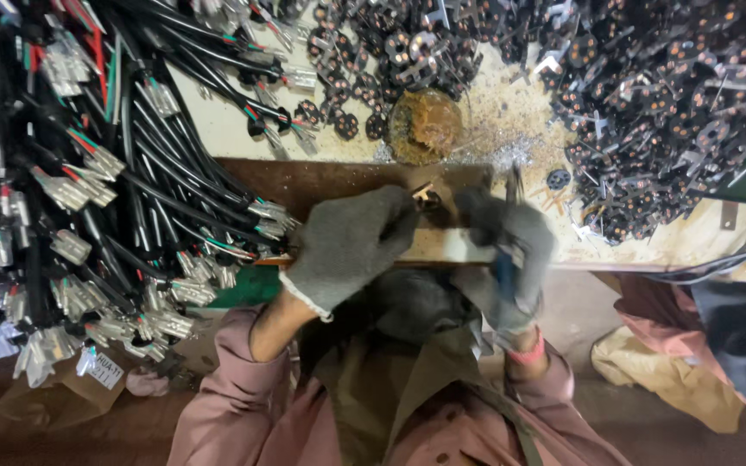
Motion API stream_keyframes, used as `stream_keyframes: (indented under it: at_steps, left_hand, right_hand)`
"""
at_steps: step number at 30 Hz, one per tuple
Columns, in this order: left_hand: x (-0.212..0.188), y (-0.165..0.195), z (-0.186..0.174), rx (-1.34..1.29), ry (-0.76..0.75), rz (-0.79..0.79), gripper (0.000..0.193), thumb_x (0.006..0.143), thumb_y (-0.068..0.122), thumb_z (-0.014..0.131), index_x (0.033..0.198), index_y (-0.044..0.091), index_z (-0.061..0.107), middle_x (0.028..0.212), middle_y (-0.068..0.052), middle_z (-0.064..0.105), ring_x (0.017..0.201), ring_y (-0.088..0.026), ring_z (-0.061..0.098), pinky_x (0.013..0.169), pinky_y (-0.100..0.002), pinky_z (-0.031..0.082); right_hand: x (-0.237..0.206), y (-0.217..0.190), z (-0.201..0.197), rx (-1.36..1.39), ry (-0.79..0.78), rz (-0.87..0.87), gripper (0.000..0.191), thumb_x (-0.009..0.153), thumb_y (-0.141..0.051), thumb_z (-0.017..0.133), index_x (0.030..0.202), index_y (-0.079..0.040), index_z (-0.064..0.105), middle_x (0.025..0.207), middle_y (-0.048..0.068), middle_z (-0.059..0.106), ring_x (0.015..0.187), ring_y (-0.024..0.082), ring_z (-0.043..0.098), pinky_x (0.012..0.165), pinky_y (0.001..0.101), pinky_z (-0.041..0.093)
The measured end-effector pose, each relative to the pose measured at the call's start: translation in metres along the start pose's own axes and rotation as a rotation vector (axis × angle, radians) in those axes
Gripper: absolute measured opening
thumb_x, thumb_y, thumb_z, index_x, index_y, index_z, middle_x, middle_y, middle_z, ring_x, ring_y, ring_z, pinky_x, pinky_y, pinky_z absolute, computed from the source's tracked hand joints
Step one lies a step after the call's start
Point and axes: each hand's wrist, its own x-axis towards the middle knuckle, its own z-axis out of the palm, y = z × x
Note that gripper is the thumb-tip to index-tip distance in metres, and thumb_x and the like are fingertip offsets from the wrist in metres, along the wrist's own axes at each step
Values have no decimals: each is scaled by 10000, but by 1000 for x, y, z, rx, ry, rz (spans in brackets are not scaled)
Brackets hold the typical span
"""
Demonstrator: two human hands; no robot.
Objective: The person solders wire ends into clear plastic connectors at a workbench. They hold a wire in one gloved hand, apply a soldering iron to the connector with the other hand, and place finished connectors aside while taking new wires from the bundles on the bench.
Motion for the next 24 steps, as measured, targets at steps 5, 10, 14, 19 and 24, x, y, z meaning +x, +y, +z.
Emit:
stream_keyframes:
  at_steps: [5, 10, 14, 19, 24]
  left_hand:
    - [-3, 2, 16, 25, 131, 74, 204, 936, 220, 670, 1107, 110, 655, 1016, -113, 710, 854, -343, 701, 672, -446, 544]
    - [-3, -1, 24, 116, 73, 52, 203, 949, 220, 675, 1121, 112, 662, 978, -105, 705, 810, -323, 705, 648, -445, 546]
    - [-5, -3, 25, 136, 77, 62, 218, 933, 230, 680, 1119, 115, 668, 971, -102, 704, 784, -324, 704, 628, -445, 545]
    - [-4, 3, 24, 135, 96, 45, 155, 959, 236, 688, 1055, 120, 653, 947, -94, 691, 770, -319, 695, 623, -442, 537]
    - [1, 13, 25, 247, 112, 28, 144, 956, 258, 704, 937, 141, 623, 813, -75, 628, 706, -298, 670, 572, -447, 510]
  right_hand:
    - [-44, 66, -4, -201, 132, -388, 330, 827, -101, 756, 1152, -81, 702, 1035, 73, 723, 944, 269, 722, 847, 368, 574]
    - [-82, 112, -8, -47, -64, -176, 401, 823, -162, 781, 1202, -63, 690, 1140, 80, 731, 1036, 264, 715, 939, 395, 557]
    - [-81, 113, -6, -63, -83, -184, 417, 816, -169, 796, 1200, -48, 692, 1138, 106, 740, 1041, 299, 720, 952, 423, 550]
    - [-51, 68, -5, -150, -46, -303, 341, 768, -164, 842, 1068, -61, 716, 963, 119, 735, 861, 326, 717, 798, 418, 552]
    - [-17, 25, -6, -161, -52, -393, 286, 753, -126, 827, 1004, -59, 707, 910, 138, 729, 779, 334, 717, 709, 412, 564]
